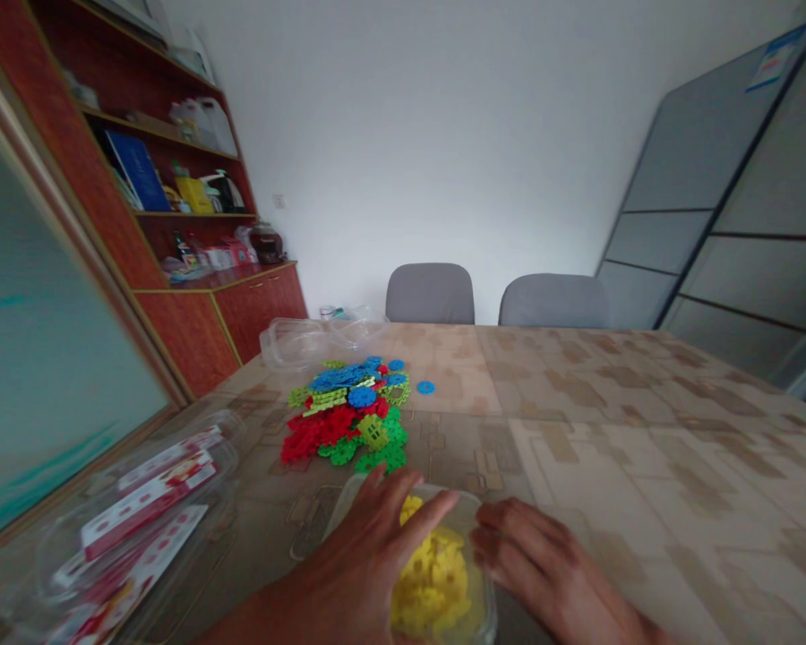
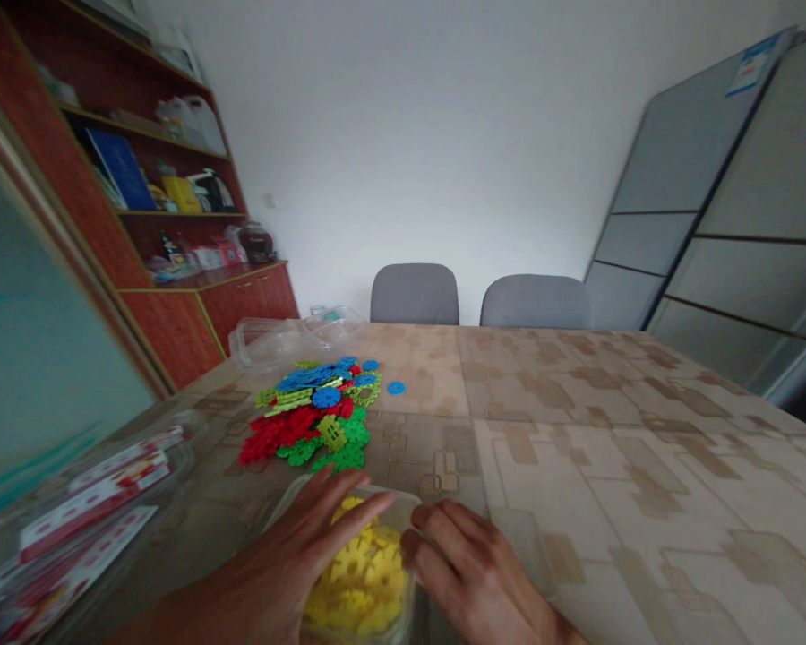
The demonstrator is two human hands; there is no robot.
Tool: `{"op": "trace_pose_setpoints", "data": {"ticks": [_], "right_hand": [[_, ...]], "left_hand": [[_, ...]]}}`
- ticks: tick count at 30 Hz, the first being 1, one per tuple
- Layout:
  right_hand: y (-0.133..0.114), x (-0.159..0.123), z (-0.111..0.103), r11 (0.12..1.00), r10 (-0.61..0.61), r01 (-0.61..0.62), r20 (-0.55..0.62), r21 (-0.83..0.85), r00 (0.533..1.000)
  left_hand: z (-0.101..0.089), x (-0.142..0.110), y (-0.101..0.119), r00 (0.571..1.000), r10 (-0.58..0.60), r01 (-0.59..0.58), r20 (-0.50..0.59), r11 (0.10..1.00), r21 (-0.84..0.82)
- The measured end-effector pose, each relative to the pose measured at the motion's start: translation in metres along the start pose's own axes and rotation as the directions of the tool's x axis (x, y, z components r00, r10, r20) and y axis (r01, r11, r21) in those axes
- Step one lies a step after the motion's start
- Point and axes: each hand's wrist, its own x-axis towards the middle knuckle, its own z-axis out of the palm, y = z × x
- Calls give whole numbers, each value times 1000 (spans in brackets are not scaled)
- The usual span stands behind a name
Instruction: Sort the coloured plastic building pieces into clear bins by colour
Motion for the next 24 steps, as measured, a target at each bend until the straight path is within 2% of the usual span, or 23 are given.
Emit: {"op": "trace_pose_setpoints", "data": {"ticks": [2, 5, 7, 9, 11, 14, 18, 20, 24], "right_hand": [[2, -1, 2, 997, 54, -56, 58, 51, 997], [1, -1, 5, 951, 219, -247, 157, 187, 963], [0, 1, 5, 868, 320, -371, 199, 330, 926], [-1, 5, 6, 765, 391, -439, 202, 472, 898], [-2, 9, 7, 681, 454, -472, 183, 560, 872], [-1, 13, 7, 614, 498, -493, 182, 616, 848], [5, 12, 8, 567, 503, -517, 227, 641, 834], [8, 11, 10, 554, 498, -521, 243, 649, 832], [10, 12, 12, 531, 527, -537, 241, 656, 815]], "left_hand": [[-1, -1, 1, 1000, 11, -10, -24, 1000, 18], [-4, -2, 6, 999, 24, -22, -44, 999, 42], [-6, -1, 10, 999, 34, -32, -36, 998, 62], [-7, 1, 13, 998, 59, -56, -29, 995, 80], [-7, 1, 14, 996, 85, -82, -38, 993, 81], [-9, 1, 14, 994, 103, -102, -29, 994, 43], [-17, 2, 19, 998, 52, -53, 29, 999, 13], [-20, 5, 24, 996, 65, -65, 57, 998, 8], [-11, 9, 23, 991, 97, -106, 91, 989, 100]]}}
